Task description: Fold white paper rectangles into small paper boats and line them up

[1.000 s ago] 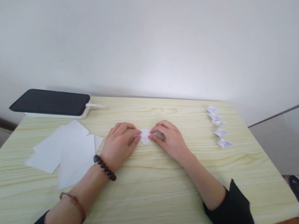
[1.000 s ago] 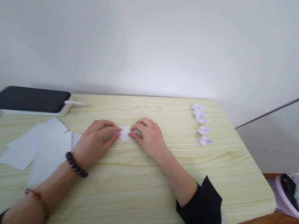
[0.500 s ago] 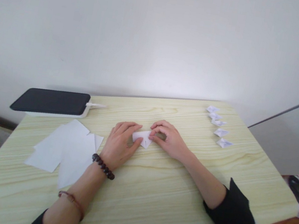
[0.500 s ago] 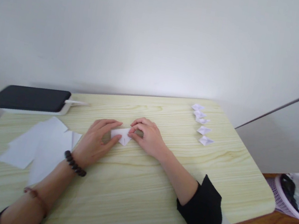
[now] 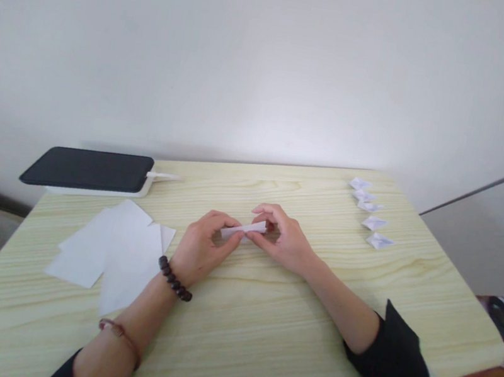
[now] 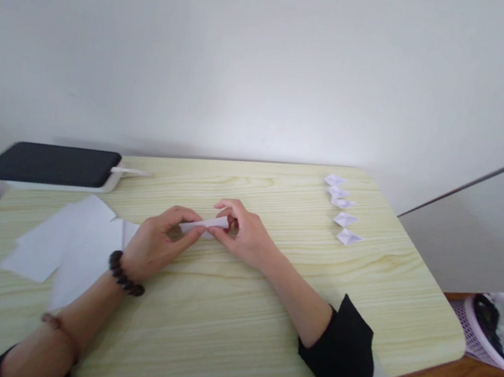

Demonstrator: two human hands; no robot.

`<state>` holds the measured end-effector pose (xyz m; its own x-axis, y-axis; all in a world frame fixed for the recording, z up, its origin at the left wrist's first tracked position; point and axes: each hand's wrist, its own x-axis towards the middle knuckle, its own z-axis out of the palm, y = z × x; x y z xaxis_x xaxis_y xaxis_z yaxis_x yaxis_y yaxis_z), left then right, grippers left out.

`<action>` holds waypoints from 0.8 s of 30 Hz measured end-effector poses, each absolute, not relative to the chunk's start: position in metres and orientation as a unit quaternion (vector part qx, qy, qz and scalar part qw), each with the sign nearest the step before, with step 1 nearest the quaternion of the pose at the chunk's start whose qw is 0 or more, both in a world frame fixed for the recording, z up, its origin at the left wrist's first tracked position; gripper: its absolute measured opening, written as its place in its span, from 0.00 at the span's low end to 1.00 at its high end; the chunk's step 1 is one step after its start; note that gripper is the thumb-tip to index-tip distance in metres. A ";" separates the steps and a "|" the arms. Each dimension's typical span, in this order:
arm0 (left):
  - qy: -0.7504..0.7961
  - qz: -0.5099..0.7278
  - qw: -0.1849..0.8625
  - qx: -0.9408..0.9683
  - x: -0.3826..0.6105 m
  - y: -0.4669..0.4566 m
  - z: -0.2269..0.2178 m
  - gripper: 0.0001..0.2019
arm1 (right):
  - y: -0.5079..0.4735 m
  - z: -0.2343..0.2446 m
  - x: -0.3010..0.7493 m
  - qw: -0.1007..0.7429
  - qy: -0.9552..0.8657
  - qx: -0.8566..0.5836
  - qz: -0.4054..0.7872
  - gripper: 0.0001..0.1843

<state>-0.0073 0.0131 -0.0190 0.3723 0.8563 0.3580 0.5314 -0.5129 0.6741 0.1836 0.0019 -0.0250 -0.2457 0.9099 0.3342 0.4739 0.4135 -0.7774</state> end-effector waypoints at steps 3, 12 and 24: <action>0.432 0.358 0.237 0.793 -0.005 0.011 -0.016 0.06 | 0.001 -0.024 0.183 0.392 -0.743 -0.462 0.284 0.09; 0.419 0.358 0.195 0.812 -0.006 0.010 -0.016 0.06 | 0.001 -0.021 0.185 0.362 -0.776 -0.448 0.256 0.09; 0.450 0.379 0.163 0.792 -0.012 0.014 -0.016 0.07 | 0.006 -0.017 0.190 0.377 -0.752 -0.470 0.268 0.11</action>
<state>-0.0124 0.0141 -0.0162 0.3061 0.8366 0.4543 0.5898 -0.5412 0.5994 0.1904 0.0058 -0.0173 -0.2739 0.9086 0.3152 0.5034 0.4147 -0.7580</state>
